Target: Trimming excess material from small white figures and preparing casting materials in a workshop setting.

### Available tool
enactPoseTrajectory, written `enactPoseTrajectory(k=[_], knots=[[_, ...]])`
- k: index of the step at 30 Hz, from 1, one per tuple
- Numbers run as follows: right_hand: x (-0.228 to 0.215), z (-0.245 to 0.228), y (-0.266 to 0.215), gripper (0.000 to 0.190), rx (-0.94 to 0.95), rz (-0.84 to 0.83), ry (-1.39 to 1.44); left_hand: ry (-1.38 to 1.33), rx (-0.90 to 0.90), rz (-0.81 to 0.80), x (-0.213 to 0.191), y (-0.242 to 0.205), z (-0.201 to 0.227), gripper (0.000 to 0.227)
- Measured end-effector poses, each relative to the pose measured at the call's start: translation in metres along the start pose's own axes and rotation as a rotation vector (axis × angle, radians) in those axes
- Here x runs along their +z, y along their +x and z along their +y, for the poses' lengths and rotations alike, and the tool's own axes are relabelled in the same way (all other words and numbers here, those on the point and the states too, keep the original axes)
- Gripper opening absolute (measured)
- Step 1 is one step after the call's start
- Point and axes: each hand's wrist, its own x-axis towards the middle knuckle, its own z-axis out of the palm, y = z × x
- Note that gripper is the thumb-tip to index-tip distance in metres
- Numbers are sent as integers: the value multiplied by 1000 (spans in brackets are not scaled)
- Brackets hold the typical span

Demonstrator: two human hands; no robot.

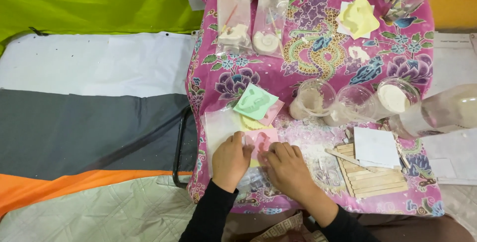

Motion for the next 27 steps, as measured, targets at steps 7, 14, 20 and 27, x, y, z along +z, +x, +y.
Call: enactPoseTrajectory(k=[7,14,20,27], knots=[[2,-1,4,7,-23,50,-5,-3,28,175,-9,15,-3,47],[5,4,-2,8,15,31,6,46,29,209,-6,30,-10,44],[-7,16,-19,22,46,138,90,76,77,226,11,41,-12,37],[-27,20,-49,27,109,213,148,209,0,221,31,56,0,68]])
